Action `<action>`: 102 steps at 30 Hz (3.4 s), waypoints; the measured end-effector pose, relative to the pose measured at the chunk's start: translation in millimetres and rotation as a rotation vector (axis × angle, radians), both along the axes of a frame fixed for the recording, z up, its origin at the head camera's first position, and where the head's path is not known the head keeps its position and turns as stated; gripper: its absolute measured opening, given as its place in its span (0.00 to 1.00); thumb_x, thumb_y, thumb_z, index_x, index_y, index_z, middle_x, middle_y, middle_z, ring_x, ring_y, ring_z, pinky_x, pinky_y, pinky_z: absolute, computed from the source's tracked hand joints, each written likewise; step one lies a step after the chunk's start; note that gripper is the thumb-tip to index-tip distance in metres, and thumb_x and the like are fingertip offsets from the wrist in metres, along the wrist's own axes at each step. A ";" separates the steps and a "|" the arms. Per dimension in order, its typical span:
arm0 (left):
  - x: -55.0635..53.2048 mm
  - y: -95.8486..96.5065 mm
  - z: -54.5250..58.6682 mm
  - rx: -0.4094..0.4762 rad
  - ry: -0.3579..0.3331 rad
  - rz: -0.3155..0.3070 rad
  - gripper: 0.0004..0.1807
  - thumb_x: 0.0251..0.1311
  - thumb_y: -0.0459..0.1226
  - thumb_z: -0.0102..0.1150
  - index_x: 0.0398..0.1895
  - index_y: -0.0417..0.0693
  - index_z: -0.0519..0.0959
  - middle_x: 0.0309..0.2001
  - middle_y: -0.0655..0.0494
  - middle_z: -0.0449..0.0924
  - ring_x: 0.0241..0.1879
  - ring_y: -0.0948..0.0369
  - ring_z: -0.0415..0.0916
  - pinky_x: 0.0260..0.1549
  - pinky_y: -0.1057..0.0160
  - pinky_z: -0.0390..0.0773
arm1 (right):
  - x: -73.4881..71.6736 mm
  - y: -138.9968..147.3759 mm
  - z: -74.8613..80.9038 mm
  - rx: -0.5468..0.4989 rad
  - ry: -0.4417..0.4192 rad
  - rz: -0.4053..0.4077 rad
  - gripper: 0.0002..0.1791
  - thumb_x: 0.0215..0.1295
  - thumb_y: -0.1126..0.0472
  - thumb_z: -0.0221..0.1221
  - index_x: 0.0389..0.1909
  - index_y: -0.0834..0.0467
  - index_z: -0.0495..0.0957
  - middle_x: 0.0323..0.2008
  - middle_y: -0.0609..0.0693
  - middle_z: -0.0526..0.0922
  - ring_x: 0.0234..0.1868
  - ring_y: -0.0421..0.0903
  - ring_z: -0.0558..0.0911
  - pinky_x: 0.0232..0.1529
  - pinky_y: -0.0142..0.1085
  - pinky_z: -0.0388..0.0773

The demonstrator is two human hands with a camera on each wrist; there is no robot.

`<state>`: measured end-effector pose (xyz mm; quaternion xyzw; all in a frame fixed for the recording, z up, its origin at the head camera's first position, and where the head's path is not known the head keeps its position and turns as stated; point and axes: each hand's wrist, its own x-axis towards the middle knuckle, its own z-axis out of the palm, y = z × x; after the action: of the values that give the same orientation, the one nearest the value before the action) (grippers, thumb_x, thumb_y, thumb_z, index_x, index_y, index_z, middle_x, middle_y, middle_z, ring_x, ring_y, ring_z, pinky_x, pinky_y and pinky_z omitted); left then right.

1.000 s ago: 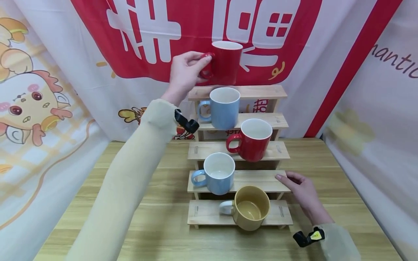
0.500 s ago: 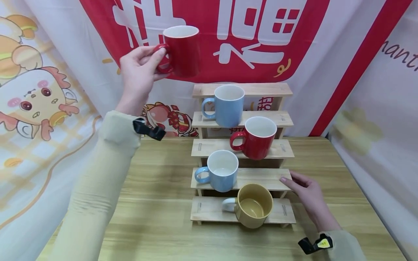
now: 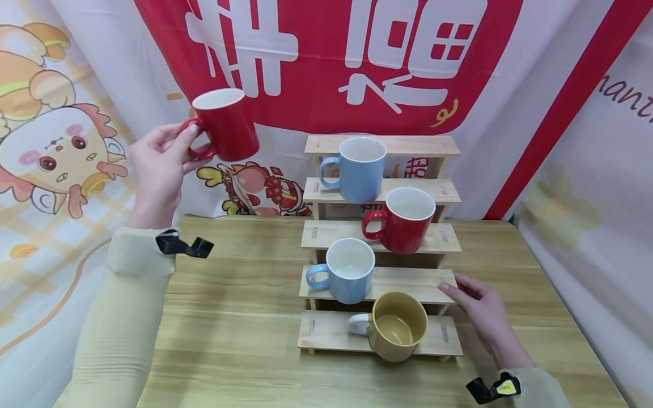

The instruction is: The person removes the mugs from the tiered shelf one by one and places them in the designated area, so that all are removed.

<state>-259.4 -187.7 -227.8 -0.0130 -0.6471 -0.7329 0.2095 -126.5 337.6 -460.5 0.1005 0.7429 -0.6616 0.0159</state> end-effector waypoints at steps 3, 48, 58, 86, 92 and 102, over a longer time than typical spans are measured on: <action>2.5 -7.0 -21.5 -0.008 -0.015 0.021 0.23 0.57 0.44 0.73 0.54 0.44 0.84 0.54 0.48 0.85 0.42 0.52 0.87 0.39 0.61 0.86 | 0.1 1.6 -1.4 -0.001 -0.004 -0.013 0.24 0.69 0.56 0.67 0.65 0.55 0.77 0.44 0.30 0.81 0.46 0.28 0.79 0.46 0.22 0.79; -6.6 31.9 -268.4 0.036 -0.229 0.202 0.16 0.64 0.41 0.70 0.49 0.38 0.85 0.47 0.43 0.86 0.43 0.50 0.86 0.46 0.47 0.84 | -0.5 -1.9 -4.5 -0.108 -0.001 -0.030 0.12 0.69 0.60 0.67 0.49 0.43 0.82 0.45 0.36 0.81 0.45 0.31 0.80 0.46 0.23 0.80; -5.8 46.9 -270.8 0.069 -0.225 0.237 0.16 0.58 0.41 0.76 0.48 0.45 0.88 0.46 0.48 0.88 0.46 0.59 0.85 0.49 0.46 0.83 | -0.7 -2.1 -3.3 -0.103 -0.006 -0.046 0.12 0.68 0.60 0.68 0.48 0.40 0.82 0.44 0.36 0.81 0.45 0.31 0.80 0.45 0.23 0.80; 7.0 51.2 -294.7 -0.027 -0.322 0.255 0.29 0.50 0.45 0.82 0.55 0.47 0.86 0.49 0.50 0.87 0.50 0.58 0.84 0.49 0.66 0.82 | 0.3 -0.1 -2.4 -0.102 -0.004 -0.043 0.12 0.68 0.59 0.68 0.48 0.40 0.82 0.45 0.35 0.81 0.45 0.30 0.80 0.45 0.23 0.80; 9.2 41.4 -291.3 -0.027 -0.308 0.177 0.44 0.47 0.50 0.82 0.68 0.44 0.76 0.62 0.47 0.79 0.60 0.54 0.78 0.57 0.63 0.78 | -0.3 -0.9 -3.0 -0.110 -0.002 -0.038 0.12 0.68 0.60 0.68 0.48 0.41 0.82 0.45 0.36 0.81 0.45 0.31 0.80 0.46 0.23 0.80; 5.6 34.3 -219.6 -0.123 -0.119 0.179 0.37 0.53 0.50 0.79 0.67 0.54 0.77 0.65 0.58 0.77 0.65 0.64 0.72 0.67 0.63 0.68 | -2.5 1.9 -6.9 -0.074 0.030 -0.031 0.14 0.70 0.60 0.67 0.53 0.46 0.81 0.44 0.35 0.82 0.45 0.31 0.81 0.45 0.23 0.80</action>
<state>-253.8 -153.5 -447.4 0.0753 -0.7006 -0.6697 0.2342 -128.9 339.5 -467.3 0.1017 0.7164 -0.6902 -0.0018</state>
